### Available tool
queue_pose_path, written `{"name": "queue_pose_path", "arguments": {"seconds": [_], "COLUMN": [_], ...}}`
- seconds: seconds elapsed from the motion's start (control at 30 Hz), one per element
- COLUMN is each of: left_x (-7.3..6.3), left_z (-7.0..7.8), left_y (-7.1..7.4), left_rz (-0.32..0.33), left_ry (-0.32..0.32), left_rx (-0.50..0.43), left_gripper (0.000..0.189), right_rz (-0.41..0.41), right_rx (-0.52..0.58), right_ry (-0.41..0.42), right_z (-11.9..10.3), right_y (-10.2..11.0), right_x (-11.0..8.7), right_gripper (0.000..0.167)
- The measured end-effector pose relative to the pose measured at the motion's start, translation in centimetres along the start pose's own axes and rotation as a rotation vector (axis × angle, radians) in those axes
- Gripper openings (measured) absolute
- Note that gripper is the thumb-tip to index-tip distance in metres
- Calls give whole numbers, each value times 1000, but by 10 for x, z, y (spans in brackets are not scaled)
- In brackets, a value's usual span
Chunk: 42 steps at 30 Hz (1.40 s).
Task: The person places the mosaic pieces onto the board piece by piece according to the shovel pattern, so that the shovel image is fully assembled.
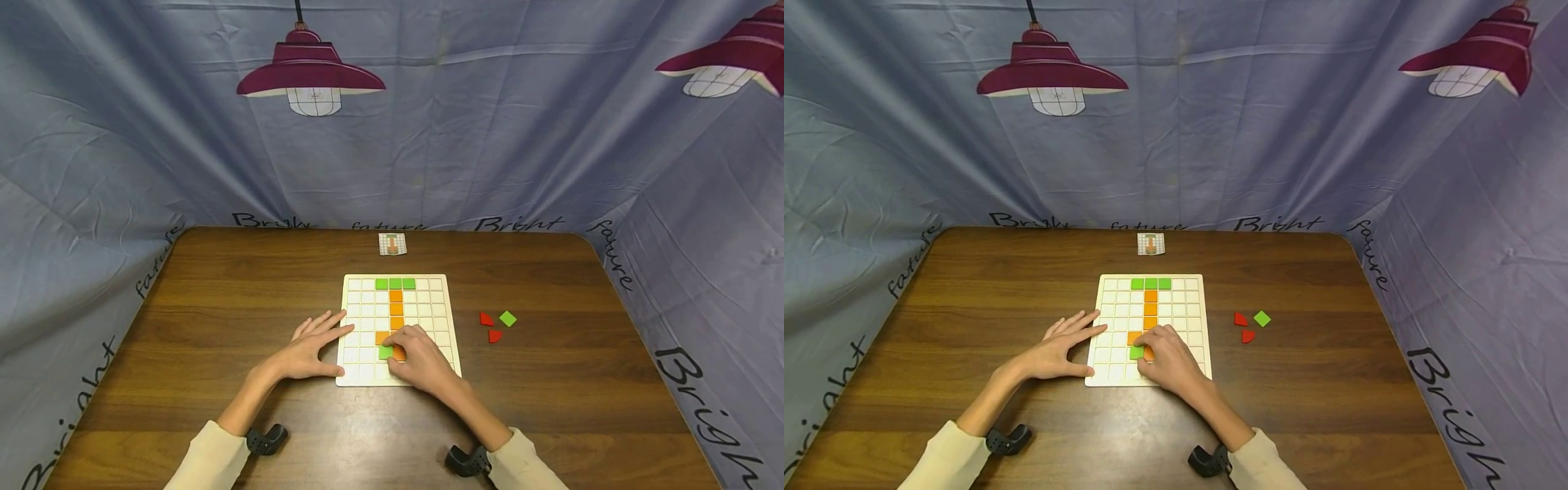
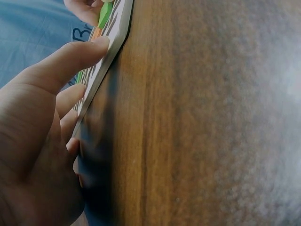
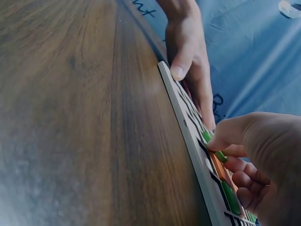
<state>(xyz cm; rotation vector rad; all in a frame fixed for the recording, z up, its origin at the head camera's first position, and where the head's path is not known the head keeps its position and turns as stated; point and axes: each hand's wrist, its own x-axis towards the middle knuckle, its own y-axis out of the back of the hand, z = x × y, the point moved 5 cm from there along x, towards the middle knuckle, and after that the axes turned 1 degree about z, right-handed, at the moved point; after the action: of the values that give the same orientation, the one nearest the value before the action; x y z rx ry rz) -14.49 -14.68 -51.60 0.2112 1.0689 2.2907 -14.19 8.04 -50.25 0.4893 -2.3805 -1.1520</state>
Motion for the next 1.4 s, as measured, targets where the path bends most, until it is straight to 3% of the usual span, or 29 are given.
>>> {"name": "queue_pose_path", "arguments": {"seconds": [0.47, 0.77, 1.07, 1.4], "left_x": [0, 0, 0, 0], "left_z": [1, 0, 1, 1], "left_y": [0, -1, -1, 0], "left_rz": [-4, -13, -6, 2], "left_ry": [-1, 16, 10, -7], "left_rx": [2, 5, 2, -2], "left_gripper": [83, 83, 83, 84], "right_rz": [-87, -90, -19, 122], "right_rx": [15, 24, 49, 90], "right_ry": [-7, 8, -5, -124], "right_z": [-5, -6, 2, 48], "right_y": [-2, -4, 12, 56], "right_x": [4, 5, -1, -28], "right_gripper": [22, 19, 19, 18]}}
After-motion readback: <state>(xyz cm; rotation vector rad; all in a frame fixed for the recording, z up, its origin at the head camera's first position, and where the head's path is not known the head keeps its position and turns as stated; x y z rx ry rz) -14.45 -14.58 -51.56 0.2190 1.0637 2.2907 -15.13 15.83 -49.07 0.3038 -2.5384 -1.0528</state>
